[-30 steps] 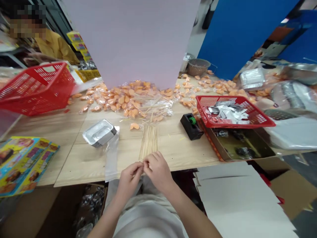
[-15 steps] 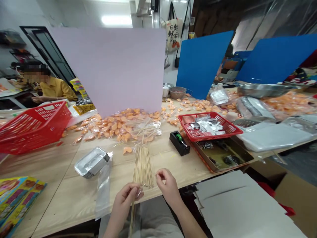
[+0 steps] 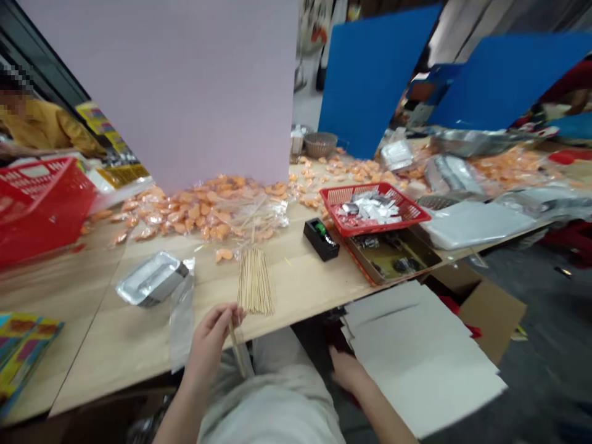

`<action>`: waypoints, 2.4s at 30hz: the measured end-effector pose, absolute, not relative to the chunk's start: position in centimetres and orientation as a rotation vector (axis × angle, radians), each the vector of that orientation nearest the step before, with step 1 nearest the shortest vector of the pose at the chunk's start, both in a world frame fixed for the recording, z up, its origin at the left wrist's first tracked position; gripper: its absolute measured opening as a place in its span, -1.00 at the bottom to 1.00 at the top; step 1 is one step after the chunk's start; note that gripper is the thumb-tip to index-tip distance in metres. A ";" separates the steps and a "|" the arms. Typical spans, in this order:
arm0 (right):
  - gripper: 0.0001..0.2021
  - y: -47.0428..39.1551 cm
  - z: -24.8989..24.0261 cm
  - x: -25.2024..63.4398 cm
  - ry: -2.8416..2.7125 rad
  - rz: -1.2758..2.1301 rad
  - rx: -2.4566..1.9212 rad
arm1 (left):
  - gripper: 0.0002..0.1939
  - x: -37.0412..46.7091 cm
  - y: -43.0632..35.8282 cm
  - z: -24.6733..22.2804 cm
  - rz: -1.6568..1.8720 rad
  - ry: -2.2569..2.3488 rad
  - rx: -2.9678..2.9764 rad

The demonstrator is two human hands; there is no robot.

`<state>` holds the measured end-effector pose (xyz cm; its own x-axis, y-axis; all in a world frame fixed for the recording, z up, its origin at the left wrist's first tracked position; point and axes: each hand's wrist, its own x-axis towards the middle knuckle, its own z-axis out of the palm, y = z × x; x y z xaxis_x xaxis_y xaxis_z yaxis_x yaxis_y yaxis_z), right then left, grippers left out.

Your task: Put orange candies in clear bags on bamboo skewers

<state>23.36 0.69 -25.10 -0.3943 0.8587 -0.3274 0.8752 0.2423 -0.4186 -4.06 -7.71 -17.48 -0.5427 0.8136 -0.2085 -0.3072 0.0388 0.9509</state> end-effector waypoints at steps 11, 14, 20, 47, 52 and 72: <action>-0.68 0.7 -17.3 11.6 2.857 -1.921 1.247 | -0.69 -2.6 -6.7 -17.3 1.652 1.358 0.483; -0.83 0.6 -16.7 8.6 2.807 -2.121 1.222 | -0.67 -3.1 -7.4 -17.0 1.679 1.334 0.515; -0.84 1.1 -17.1 7.8 2.637 -2.312 1.242 | -0.57 -4.4 -8.4 -17.3 1.593 1.243 0.608; -0.61 3.0 -16.2 9.6 3.342 -1.696 0.798 | -0.72 -4.8 -7.6 -17.7 1.398 1.087 0.595; -0.61 2.9 -16.1 9.7 3.382 -1.602 0.817 | -0.69 -5.2 -7.9 -17.2 1.383 1.007 0.579; -0.55 3.3 -17.8 8.7 2.504 -2.424 1.332 | -0.60 -4.9 -7.4 -17.1 1.365 1.344 0.621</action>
<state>8.72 3.28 -17.85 -0.5980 0.7998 -0.0519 0.0775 -0.0067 -0.9970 -4.94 -7.38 -17.08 -0.2931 0.9063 -0.3043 -0.3182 0.2077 0.9250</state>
